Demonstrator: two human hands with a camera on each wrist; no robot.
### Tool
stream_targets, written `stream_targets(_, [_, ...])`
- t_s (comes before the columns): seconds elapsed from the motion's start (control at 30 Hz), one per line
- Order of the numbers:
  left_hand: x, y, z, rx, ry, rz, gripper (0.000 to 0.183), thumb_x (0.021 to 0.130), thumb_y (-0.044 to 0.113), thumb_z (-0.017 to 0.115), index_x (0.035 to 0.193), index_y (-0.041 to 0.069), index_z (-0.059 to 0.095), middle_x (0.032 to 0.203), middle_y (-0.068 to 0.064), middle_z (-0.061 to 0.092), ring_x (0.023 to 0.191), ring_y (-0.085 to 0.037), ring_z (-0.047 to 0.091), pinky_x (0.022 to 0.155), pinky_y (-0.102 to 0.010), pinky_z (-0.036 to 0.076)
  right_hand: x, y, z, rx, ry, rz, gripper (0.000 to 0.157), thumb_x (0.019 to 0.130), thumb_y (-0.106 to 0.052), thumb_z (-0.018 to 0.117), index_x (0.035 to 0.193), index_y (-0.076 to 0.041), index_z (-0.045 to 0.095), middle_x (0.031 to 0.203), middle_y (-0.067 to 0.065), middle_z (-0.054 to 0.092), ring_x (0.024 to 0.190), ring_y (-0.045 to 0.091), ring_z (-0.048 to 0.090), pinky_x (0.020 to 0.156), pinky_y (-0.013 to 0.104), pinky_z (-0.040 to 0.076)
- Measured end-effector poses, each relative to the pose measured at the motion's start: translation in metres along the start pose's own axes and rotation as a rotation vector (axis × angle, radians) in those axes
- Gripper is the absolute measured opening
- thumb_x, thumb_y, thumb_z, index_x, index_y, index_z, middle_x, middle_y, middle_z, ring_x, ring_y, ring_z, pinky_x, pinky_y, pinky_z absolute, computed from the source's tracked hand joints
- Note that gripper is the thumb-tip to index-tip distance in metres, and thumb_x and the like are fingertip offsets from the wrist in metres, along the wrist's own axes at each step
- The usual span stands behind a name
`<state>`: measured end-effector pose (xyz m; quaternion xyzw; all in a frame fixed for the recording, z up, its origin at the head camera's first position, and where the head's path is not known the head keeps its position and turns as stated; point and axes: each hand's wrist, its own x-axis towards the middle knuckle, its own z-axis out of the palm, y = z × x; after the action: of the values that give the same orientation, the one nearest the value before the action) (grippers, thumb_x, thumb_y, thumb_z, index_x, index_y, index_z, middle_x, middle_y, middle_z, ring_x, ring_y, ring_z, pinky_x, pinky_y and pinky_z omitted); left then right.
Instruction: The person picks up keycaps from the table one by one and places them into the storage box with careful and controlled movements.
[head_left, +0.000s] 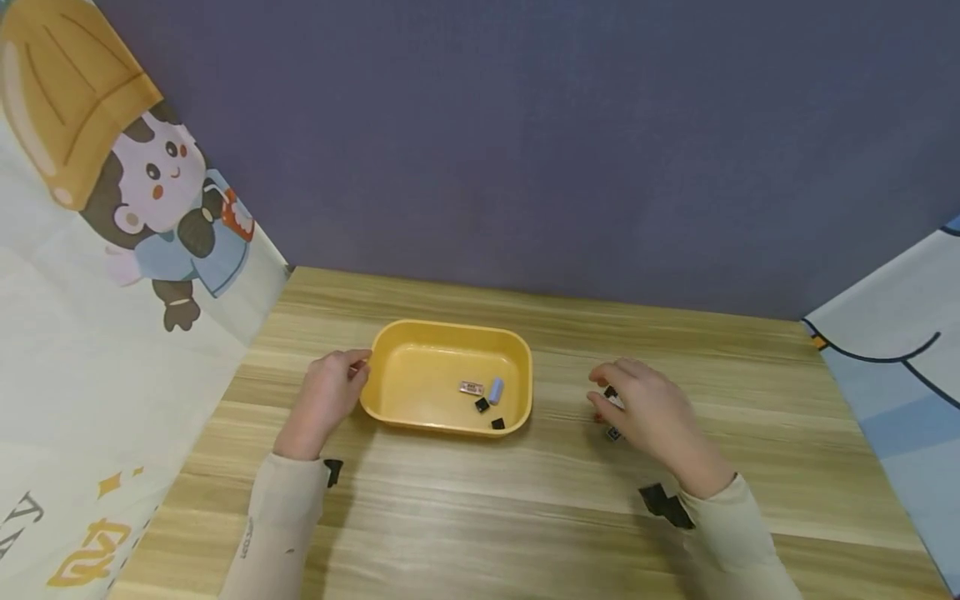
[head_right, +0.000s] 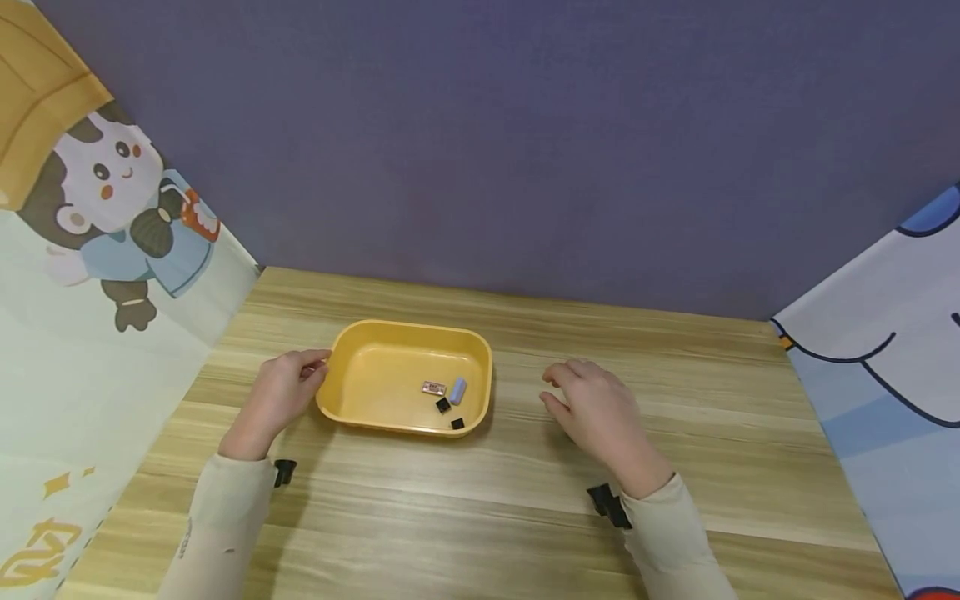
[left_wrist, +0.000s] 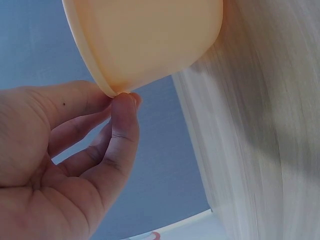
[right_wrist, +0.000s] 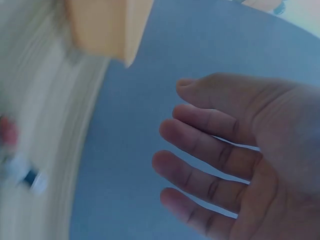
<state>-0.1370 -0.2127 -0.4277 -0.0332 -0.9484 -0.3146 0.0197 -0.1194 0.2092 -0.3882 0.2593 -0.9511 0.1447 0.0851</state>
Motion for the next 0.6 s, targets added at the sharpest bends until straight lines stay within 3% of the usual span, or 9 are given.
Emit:
stream_targets(0.2, [0.000, -0.001, 0.000, -0.002, -0.001, 0.004, 0.029, 0.098, 0.001, 0.059, 0.125, -0.010, 0.064, 0.103, -0.024, 0.070, 0.090, -0.032, 0.068, 0.066, -0.035, 0.059, -0.029, 0.025, 0.001, -0.027, -0.055, 0.114, 0.023, 0.087, -0.017, 0.079, 0.106, -0.006, 0.072, 0.095, 0.007, 0.068, 0.081, 0.024, 0.064, 0.062, 0.042, 0.055])
stream_targets(0.43, [0.000, -0.001, 0.001, 0.001, -0.004, -0.005, 0.029, 0.098, 0.001, 0.060, 0.125, -0.010, 0.064, 0.103, -0.023, 0.070, 0.089, -0.031, 0.068, 0.065, -0.035, 0.058, -0.055, 0.045, 0.019, -0.049, -0.070, 0.164, 0.022, 0.084, -0.014, 0.081, 0.101, -0.004, 0.072, 0.090, 0.006, 0.069, 0.076, 0.024, 0.066, 0.061, 0.041, 0.056])
stream_targets(0.6, [0.000, 0.001, 0.000, 0.000, 0.001, -0.008, 0.029, 0.098, 0.001, 0.060, 0.125, -0.009, 0.064, 0.102, -0.023, 0.070, 0.089, -0.031, 0.067, 0.065, -0.034, 0.058, -0.065, 0.054, 0.031, -0.027, -0.093, 0.208, 0.022, 0.085, -0.018, 0.080, 0.101, -0.005, 0.071, 0.093, 0.007, 0.070, 0.080, 0.028, 0.067, 0.067, 0.048, 0.057])
